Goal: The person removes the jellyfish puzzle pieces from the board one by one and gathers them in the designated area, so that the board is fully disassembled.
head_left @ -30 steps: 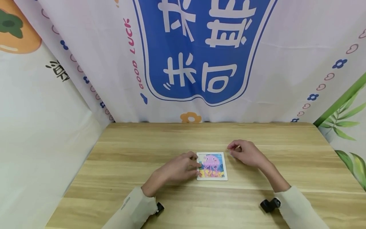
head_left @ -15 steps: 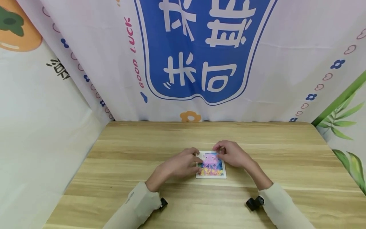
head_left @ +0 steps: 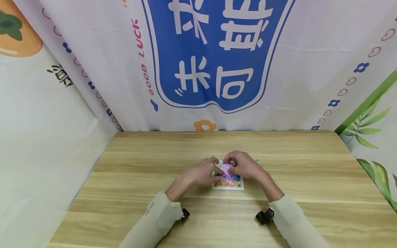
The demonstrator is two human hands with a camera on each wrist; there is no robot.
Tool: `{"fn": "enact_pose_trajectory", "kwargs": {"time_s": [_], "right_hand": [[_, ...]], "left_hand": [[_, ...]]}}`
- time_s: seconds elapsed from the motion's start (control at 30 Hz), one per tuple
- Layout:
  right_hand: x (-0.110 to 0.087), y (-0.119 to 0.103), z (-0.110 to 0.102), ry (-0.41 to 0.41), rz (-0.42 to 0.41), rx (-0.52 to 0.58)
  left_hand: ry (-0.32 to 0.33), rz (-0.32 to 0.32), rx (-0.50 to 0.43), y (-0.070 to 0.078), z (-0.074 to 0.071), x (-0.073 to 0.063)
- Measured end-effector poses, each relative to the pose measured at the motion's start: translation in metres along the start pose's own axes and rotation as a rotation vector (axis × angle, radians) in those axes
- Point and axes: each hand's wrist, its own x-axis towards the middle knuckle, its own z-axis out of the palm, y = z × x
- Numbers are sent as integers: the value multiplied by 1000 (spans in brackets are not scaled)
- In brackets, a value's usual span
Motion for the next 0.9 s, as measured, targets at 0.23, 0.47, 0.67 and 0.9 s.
{"fn": "enact_pose_trajectory", "kwargs": {"time_s": [0.23,0.47,0.67,0.9], "right_hand": [[5,-2,0,15,2,-20],[2,1,0,20,-18,-27],[1,3,1,20,-14,-35],[-1,1,2,42,-28,-60]], "left_hand": [[17,-3,-20,-4,-5,0],[38,25,-45,-9,-2,-2],[49,68,-36,-13,0,-2],[52,70,-33,-16,0,-2]]}}
